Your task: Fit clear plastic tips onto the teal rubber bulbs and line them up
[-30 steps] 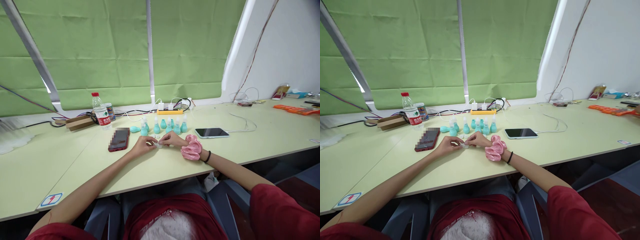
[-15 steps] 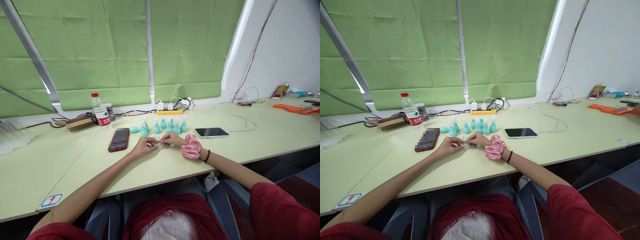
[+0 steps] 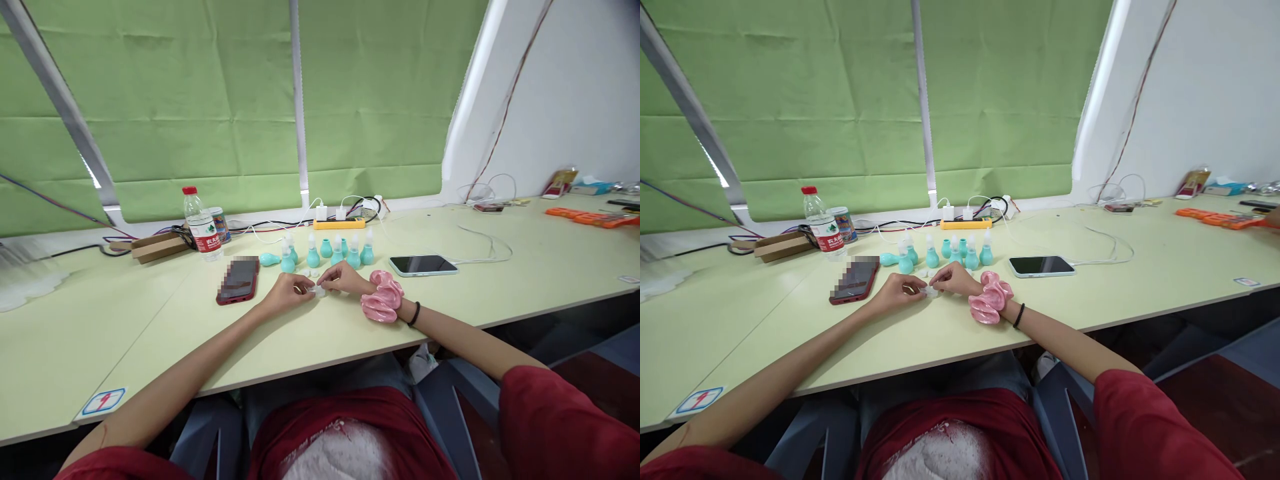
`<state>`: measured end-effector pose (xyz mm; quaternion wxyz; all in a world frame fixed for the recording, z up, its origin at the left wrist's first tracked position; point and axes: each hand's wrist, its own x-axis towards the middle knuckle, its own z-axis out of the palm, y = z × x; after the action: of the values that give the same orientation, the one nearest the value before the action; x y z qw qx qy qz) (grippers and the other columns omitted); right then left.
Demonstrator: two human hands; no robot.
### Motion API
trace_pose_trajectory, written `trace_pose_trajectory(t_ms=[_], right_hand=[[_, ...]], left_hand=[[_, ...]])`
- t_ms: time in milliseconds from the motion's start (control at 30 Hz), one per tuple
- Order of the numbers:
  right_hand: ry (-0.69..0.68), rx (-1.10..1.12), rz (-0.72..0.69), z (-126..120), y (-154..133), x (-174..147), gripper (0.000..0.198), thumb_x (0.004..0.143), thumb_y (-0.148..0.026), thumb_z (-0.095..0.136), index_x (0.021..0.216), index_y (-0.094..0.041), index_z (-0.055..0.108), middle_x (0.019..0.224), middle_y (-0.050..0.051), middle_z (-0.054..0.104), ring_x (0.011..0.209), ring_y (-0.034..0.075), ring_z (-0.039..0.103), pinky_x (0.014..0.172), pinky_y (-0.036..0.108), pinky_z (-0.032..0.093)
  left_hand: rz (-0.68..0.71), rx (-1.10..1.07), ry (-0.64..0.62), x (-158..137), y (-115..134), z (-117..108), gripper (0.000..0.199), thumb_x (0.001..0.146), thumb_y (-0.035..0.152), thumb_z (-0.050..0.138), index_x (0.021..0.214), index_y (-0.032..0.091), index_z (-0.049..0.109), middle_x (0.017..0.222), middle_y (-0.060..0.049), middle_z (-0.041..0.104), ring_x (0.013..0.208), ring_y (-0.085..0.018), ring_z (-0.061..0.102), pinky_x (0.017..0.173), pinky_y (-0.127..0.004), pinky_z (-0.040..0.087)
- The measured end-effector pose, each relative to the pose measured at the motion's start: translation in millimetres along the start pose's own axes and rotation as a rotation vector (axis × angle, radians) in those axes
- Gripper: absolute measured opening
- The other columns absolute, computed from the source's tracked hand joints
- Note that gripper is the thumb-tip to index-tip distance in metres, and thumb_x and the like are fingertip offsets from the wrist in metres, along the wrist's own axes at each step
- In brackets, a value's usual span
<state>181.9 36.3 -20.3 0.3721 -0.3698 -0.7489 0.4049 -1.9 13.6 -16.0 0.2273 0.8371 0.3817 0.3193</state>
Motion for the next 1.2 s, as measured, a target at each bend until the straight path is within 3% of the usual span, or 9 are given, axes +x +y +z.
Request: trace_pose_trajectory(t_ms=[200, 433, 633, 900, 1033, 1200], right_hand=[[-0.008, -0.083, -0.077, 1.3, 2.6, -0.4, 0.019, 0.058, -0.013, 0.053, 0.071, -0.007, 0.067, 0.05, 0.002, 0.056, 0.044, 0.006, 0.047, 0.042, 0.016, 0.036], [0.026, -0.303, -0.3, 1.4, 7.1, -3.6, 0.023, 0.062, -0.012, 0.049, 0.074, -0.01, 0.067, 0.049, 0.0, 0.055, 0.041, 0.003, 0.038, 0.042, 0.014, 0.032], [-0.035, -0.483, -0.487, 7.4, 2.9, -10.1, 0.022, 0.064, -0.012, 0.046, 0.071, -0.011, 0.066, 0.052, 0.0, 0.056, 0.045, 0.005, 0.042, 0.048, 0.016, 0.034], [0.042, -0.561, -0.438, 8.5, -1.0, -11.6, 0.017, 0.069, -0.017, 0.047, 0.064, -0.012, 0.062, 0.05, -0.001, 0.052, 0.046, 0.006, 0.042, 0.049, 0.018, 0.032], [-0.023, -0.584, -0.431, 7.7, -6.6, -15.8, 0.019, 0.066, -0.029, 0.056, 0.075, -0.013, 0.063, 0.055, 0.0, 0.055, 0.05, 0.007, 0.044, 0.052, 0.019, 0.034], [-0.089, -0.613, -0.421, 7.6, -7.4, -15.4, 0.019, 0.067, -0.027, 0.056, 0.077, -0.013, 0.064, 0.059, 0.002, 0.056, 0.052, 0.008, 0.045, 0.052, 0.019, 0.033]], left_hand=[[0.037, 0.017, -0.003, -0.1, -0.7, 0.1, 0.021, 0.065, 0.022, 0.054, 0.079, 0.011, 0.064, 0.069, -0.004, 0.063, 0.058, -0.01, 0.054, 0.054, -0.019, 0.045], [0.032, -0.007, 0.004, -0.4, -2.0, 1.7, 0.021, 0.065, 0.022, 0.053, 0.079, 0.011, 0.064, 0.068, -0.004, 0.063, 0.058, -0.01, 0.054, 0.053, -0.019, 0.045], [0.047, 0.023, 0.002, -0.2, -0.7, 3.0, 0.019, 0.067, 0.017, 0.048, 0.074, 0.011, 0.065, 0.065, -0.003, 0.063, 0.058, -0.01, 0.055, 0.055, -0.019, 0.046], [0.043, 0.092, 0.044, 1.2, -3.0, 3.8, 0.022, 0.068, 0.017, 0.046, 0.081, 0.012, 0.063, 0.072, -0.004, 0.065, 0.061, -0.01, 0.056, 0.059, -0.021, 0.047], [0.047, 0.1, 0.03, 1.4, -0.3, 3.1, 0.022, 0.069, 0.017, 0.045, 0.08, 0.012, 0.063, 0.071, -0.004, 0.065, 0.06, -0.011, 0.056, 0.059, -0.021, 0.046], [0.059, 0.094, 0.059, -0.4, 1.0, 3.4, 0.023, 0.07, 0.019, 0.044, 0.083, 0.012, 0.063, 0.073, -0.004, 0.064, 0.062, -0.011, 0.056, 0.059, -0.021, 0.046]])
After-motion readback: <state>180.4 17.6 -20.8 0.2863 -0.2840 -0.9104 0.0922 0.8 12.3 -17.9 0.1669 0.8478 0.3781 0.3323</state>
